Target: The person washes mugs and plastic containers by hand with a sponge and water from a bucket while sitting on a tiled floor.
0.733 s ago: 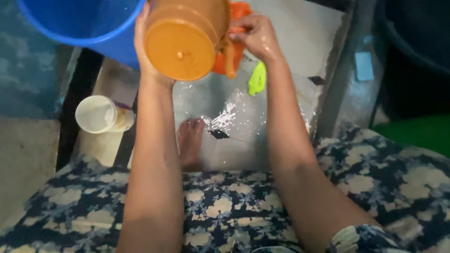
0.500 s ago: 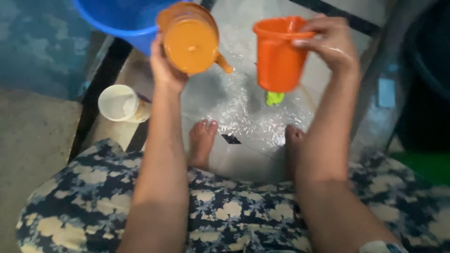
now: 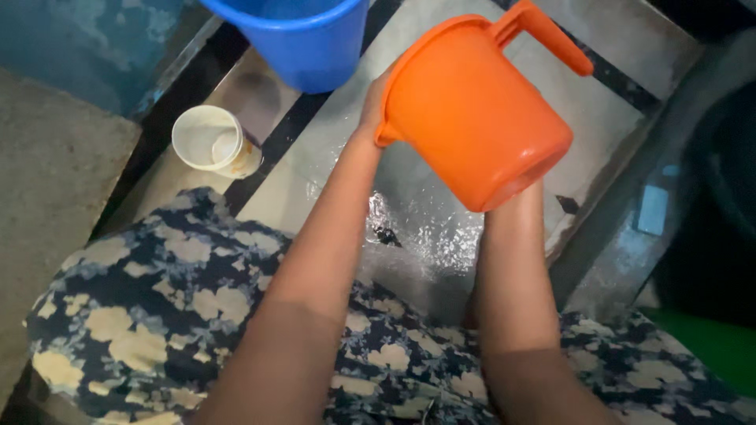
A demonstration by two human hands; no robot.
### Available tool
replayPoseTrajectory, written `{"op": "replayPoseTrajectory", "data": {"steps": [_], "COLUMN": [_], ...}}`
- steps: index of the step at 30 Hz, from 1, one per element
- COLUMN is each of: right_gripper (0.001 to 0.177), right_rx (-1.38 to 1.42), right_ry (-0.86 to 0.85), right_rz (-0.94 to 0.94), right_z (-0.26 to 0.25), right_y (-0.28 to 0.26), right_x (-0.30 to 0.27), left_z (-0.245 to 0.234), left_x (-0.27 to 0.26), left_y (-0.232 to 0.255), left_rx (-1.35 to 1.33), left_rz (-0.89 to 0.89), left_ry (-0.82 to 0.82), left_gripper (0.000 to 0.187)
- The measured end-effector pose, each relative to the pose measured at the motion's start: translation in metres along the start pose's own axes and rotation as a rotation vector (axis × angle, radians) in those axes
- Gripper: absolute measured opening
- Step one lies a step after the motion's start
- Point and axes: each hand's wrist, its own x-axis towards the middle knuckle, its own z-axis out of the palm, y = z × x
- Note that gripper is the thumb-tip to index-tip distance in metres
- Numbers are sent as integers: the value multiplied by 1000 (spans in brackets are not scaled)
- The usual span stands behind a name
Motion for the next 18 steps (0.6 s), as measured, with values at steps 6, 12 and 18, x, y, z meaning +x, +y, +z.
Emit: {"op": "replayPoseTrajectory", "data": {"steps": [6, 12, 18], "right_gripper": [46, 54, 50], "right_rx": [203, 502, 457], "right_ry": [30, -35, 23], "right_rz": [105, 300, 543], "right_z": [0, -3, -11], "right_y": [2, 0, -3], "right_x": [26, 54, 89], "left_z": [-4, 41, 58], "left_x": [15, -8, -36], "left_y": [4, 26, 53], "left_rx": [388, 1545, 1597], "left_rz": [-65, -147, -238], "left_ry": [31, 229, 295], "left_gripper": [51, 55, 61]}}
